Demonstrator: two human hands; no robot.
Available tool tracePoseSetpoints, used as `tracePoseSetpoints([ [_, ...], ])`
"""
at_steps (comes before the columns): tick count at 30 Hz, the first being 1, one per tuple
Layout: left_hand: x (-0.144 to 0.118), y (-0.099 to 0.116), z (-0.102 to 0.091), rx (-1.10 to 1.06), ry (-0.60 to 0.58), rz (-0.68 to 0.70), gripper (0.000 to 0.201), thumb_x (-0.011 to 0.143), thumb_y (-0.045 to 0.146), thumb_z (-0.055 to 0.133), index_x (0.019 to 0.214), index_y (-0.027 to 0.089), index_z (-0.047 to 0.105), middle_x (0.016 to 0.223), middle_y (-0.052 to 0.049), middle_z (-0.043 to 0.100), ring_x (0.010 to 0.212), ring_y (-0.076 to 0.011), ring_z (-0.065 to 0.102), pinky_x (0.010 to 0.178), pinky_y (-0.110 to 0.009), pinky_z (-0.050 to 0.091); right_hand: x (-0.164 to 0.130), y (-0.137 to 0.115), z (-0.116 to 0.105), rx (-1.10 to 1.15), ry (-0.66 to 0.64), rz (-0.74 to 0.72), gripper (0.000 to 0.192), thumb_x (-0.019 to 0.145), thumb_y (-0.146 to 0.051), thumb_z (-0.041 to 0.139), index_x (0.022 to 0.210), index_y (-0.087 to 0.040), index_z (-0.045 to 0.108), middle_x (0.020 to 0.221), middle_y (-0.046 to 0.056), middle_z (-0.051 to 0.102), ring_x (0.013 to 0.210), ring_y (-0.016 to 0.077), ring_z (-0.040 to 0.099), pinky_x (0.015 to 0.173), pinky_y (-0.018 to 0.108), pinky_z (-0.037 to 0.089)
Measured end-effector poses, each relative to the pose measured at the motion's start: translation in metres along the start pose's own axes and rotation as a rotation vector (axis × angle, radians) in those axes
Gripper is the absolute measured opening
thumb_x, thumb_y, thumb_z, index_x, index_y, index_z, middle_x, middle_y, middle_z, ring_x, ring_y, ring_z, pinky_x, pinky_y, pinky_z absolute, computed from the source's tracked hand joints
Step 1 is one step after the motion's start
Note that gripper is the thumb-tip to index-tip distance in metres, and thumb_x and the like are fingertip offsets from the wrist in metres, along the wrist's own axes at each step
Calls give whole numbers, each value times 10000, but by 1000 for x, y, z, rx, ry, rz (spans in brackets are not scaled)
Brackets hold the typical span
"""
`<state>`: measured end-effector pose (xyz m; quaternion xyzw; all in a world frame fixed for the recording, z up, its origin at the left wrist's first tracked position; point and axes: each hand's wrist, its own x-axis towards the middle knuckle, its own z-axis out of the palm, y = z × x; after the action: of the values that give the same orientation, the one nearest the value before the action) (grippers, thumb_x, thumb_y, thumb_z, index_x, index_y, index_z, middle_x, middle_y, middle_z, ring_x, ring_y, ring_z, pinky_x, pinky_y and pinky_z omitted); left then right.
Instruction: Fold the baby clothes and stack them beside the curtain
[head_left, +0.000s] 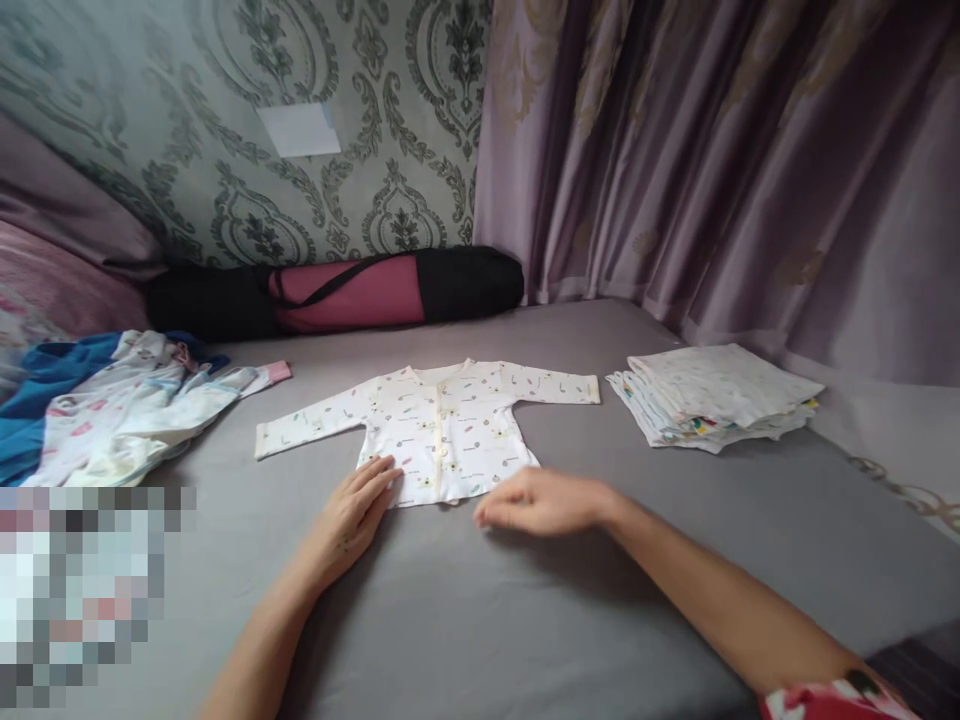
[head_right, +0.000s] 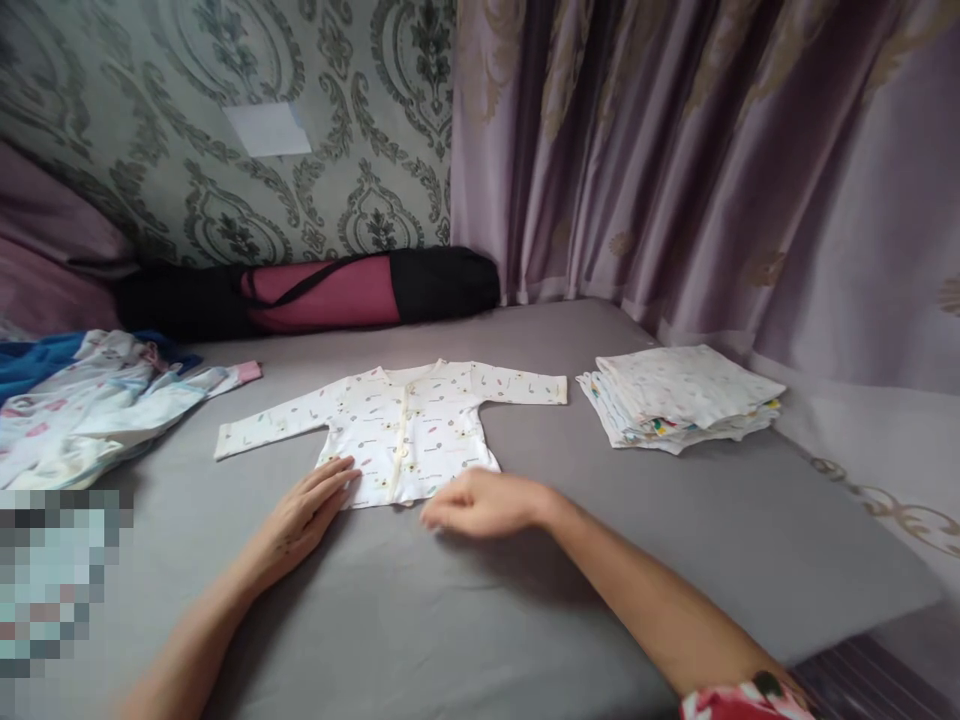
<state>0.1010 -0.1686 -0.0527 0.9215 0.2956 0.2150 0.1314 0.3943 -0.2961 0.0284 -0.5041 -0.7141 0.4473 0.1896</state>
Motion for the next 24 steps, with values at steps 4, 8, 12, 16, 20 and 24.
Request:
tracePoseSetpoints([
  [4,0,1,0,11,9,-26,356,972,388,401,1211,244,622,1362,-75,568,1285,-242,505,1062,-418,448,18,47,-79,-50,504,226,304,931,-319,458,973,-164,716,963,59,737,887,182,674,811,270,494],
  [8,1,0,1,25,9,-28,336,966,382,419,1204,262,622,1342,-66,585,1267,-240,523,1042,-409,466,14,95,-129,-412,853,866,316,846,-135,487,1076,-172,699,1104,113,698,1065,240,623,886,312,459],
  [12,3,0,2,28,39,0,316,966,360,424,1174,249,635,1310,-77,606,1235,-236,548,1024,-393,474,12,120,-136,-447,885,1044,370,776,-77,527,1108,-108,687,1225,196,622,1208,292,534,977,367,408],
  [16,10,5,-3,24,38,6,302,965,354,420,1120,234,650,1242,-89,638,1170,-238,582,990,-385,483,14,130,-141,-413,894,1115,394,745,-69,536,1109,-98,685,1221,212,617,1213,296,535,965,376,429],
  [20,30,9,-14,25,-84,-32,323,980,347,367,1026,219,660,1100,-94,674,1008,-228,629,888,-370,507,11,137,-150,-341,882,1172,417,698,-99,572,1099,-100,688,1151,216,656,1105,305,619,870,376,498],
  [24,65,17,-19,26,-121,-33,311,976,321,366,1016,195,647,1005,-99,682,933,-234,633,820,-372,504,6,142,-155,-304,874,1164,340,694,-161,600,1009,-110,717,1069,216,686,1028,321,655,809,376,519],
])
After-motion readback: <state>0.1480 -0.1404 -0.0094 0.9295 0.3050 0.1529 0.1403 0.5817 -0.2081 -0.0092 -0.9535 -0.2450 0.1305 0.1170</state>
